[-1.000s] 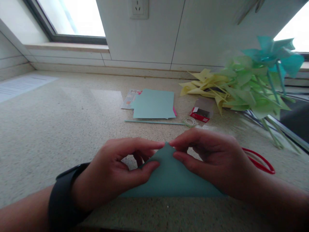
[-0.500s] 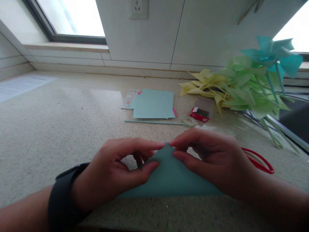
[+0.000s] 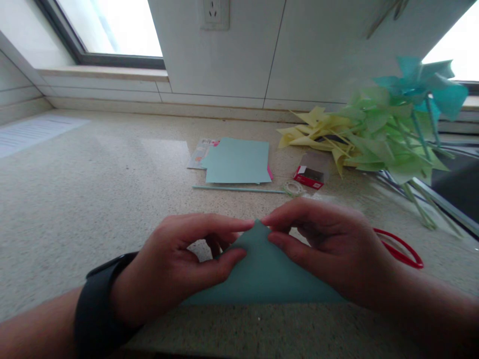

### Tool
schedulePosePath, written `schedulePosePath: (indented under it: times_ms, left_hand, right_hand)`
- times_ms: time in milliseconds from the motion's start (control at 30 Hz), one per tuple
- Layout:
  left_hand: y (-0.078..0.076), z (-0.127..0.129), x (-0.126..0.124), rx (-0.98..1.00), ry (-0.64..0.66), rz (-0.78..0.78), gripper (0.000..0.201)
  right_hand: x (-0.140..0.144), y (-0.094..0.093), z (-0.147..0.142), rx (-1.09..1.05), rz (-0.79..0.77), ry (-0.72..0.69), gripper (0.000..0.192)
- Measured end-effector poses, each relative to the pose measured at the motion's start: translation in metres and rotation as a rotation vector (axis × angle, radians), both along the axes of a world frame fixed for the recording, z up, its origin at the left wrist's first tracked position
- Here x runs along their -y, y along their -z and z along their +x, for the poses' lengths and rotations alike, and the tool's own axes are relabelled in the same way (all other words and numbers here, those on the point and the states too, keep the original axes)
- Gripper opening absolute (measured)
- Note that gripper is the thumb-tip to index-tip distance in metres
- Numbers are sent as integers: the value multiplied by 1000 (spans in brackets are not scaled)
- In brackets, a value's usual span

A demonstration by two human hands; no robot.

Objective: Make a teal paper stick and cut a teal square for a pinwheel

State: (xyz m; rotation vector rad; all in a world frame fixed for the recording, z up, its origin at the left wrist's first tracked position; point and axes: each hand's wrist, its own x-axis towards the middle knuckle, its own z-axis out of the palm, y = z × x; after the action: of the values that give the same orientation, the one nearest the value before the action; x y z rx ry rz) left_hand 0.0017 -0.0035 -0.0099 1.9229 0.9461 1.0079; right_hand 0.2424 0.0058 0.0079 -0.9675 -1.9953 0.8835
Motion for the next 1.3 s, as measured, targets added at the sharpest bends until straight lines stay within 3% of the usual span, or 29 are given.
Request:
schedulePosePath:
  times_ms: [1067,1300]
  left_hand:
    - [1,0,0,-1,4,53,38]
    - [1,-1,3,-8,0,115,43]
  right_hand:
    - [0,0,1,0,12,-16,9]
    - [1,0,2,6,80,-26,11]
